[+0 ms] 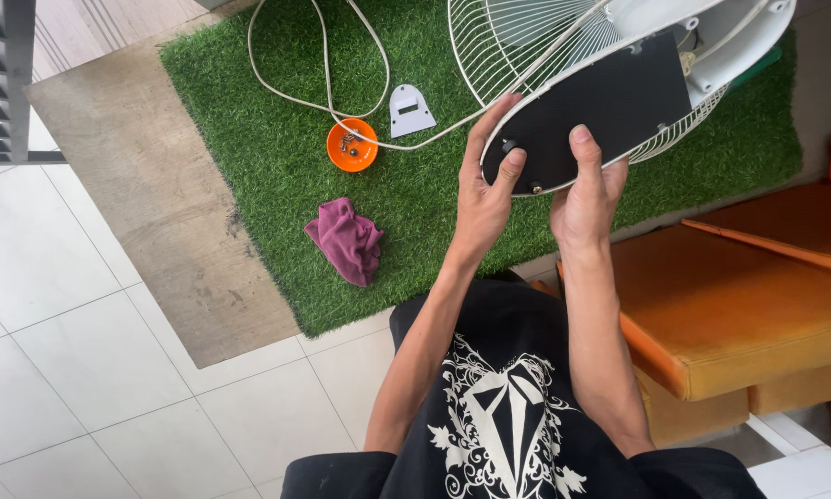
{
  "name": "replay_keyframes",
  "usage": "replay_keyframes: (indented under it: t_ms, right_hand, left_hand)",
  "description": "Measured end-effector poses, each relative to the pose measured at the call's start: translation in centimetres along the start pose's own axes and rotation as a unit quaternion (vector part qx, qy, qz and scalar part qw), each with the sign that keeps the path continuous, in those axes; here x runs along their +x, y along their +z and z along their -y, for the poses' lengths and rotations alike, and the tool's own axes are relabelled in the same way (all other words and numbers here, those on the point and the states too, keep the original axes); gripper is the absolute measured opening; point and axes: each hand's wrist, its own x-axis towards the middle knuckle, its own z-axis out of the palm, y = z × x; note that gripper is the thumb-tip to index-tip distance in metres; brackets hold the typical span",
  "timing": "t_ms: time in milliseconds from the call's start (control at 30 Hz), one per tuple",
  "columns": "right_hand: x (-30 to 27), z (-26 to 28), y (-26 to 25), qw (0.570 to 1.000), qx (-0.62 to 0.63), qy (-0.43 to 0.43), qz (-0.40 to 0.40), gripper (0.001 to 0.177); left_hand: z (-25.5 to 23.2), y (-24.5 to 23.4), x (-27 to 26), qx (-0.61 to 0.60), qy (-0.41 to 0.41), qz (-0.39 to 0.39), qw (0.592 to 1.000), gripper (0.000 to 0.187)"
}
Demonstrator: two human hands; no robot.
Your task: The person assembles a white pedestal fan by attaching a black rubber pad to the fan's rear housing. They align the pad, insert screws, and tighten them with a green screwdriver. The person then picks up a white plastic control panel and positions it near the fan.
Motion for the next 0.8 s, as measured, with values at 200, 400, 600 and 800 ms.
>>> replay_keyframes:
  t_ms: [200, 400, 600, 800]
  right_hand:
    - [-0.3, -0.1, -0.8, 0.999, -0.045, 0.015, -0.002, 0.063]
    - [-1.6, -0.2, -1.1, 0.984, -0.17, -0.052, -0.021, 0.078]
    - [-5.1, 2.4, -0.2, 0.804, -0.482, -0.328, -0.117, 0.042]
    - [-1.7, 5.2, 2.4, 0.816, -0.461, -0.298, 0.181, 0.02]
  left_hand:
    - [0.0, 0.0, -0.1, -0.039, -0.036, 0.007, 0.999, 0.055]
    - [-0.7, -0.5, 0.6, -0.023, -0.02, 0.037, 0.999, 0.052]
    - [-1.0, -0.7, 0.5, -0.018, -0.011, 0.023, 1.0, 0.048]
    - [-1.1, -0.5, 0.9, -0.079, -0.038, 0.03, 0.996, 0.051]
